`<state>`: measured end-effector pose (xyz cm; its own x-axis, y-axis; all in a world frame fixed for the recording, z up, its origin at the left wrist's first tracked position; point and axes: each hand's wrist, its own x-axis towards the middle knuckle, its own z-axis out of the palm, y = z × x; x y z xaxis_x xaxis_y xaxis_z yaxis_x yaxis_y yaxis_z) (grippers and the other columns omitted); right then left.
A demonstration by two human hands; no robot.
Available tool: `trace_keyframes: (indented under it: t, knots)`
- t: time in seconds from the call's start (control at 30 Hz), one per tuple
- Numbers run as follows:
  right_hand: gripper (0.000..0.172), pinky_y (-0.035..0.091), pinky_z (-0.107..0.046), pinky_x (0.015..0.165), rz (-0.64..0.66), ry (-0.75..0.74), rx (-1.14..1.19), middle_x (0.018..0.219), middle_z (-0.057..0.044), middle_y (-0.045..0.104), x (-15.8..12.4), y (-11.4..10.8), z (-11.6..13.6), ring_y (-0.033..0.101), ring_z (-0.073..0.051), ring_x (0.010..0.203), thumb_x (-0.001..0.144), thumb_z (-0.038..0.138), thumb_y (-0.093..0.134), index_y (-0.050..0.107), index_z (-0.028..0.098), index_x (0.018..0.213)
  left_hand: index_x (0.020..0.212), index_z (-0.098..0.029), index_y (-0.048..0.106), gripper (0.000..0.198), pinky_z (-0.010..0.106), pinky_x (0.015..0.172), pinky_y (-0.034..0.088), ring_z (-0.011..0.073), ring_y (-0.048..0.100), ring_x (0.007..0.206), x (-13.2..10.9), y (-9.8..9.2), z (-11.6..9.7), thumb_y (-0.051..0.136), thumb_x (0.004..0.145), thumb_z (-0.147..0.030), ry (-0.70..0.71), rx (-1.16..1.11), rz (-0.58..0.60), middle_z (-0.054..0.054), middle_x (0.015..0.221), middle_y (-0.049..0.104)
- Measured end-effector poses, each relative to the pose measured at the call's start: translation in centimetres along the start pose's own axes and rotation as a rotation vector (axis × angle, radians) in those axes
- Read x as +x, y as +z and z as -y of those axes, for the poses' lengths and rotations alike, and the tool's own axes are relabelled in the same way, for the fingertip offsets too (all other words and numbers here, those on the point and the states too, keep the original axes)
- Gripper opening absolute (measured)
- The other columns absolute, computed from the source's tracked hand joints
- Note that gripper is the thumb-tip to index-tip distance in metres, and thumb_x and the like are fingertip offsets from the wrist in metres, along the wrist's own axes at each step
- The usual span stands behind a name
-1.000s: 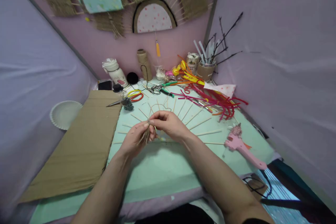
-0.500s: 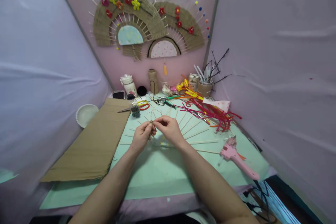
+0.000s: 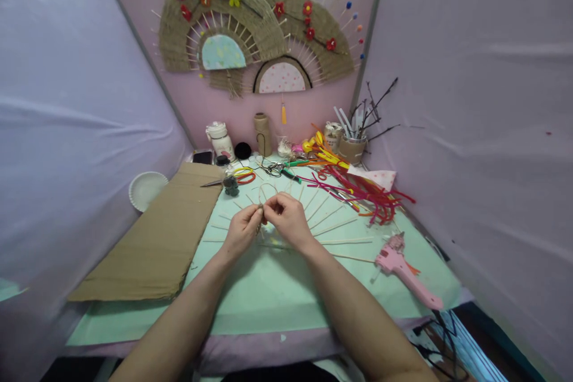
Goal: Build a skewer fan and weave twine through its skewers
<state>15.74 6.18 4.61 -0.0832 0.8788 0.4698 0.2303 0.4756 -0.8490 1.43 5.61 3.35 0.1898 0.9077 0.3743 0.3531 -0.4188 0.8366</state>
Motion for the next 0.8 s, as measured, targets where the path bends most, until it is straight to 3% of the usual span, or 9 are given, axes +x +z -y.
trace_keyframes:
  t: [0.17,0.4,0.6,0.8]
  knots:
    - [0.010,0.040,-0.024,0.056,0.014,0.092,0.078,0.065,0.000,0.058,0.11,0.06,-0.44,0.051,-0.012,0.059,0.075,0.025,0.060,0.061,0.017,0.069,0.069,-0.018,0.051,0.028,0.024,0.063,0.036,0.0129,0.048,0.065,-0.04,0.09,-0.02,0.040,0.092,-0.032,0.038,0.038,-0.006,-0.002,0.064,0.049]
    - [0.014,0.043,-0.025,0.063,0.182,0.347,0.394,0.059,0.001,0.061,0.73,-0.40,0.05,0.055,-0.012,0.059,0.070,0.028,0.064,0.059,0.016,0.064,0.073,-0.018,0.055,0.028,0.025,0.068,0.038,0.0139,0.052,0.070,-0.21,-0.07,-0.31,0.040,0.092,-0.031,0.054,0.059,0.032,0.000,0.071,0.056]
    - [0.014,0.041,-0.025,0.060,0.127,0.377,0.408,0.059,0.002,0.059,0.65,-0.28,0.29,0.052,-0.010,0.058,0.066,0.028,0.066,0.059,0.016,0.063,0.075,-0.018,0.055,0.027,0.026,0.067,0.039,0.0149,0.052,0.071,-0.15,-0.10,-0.16,0.038,0.092,-0.030,0.103,0.139,0.017,0.001,0.071,0.055]
    - [0.013,0.039,-0.024,0.059,0.172,0.339,0.391,0.059,0.003,0.057,0.55,-0.41,0.45,0.049,-0.010,0.058,0.068,0.028,0.065,0.060,0.016,0.064,0.069,-0.020,0.050,0.025,0.026,0.064,0.038,0.0145,0.050,0.066,-0.34,-0.13,0.03,0.040,0.091,-0.027,0.187,0.228,-0.019,0.000,0.066,0.052]
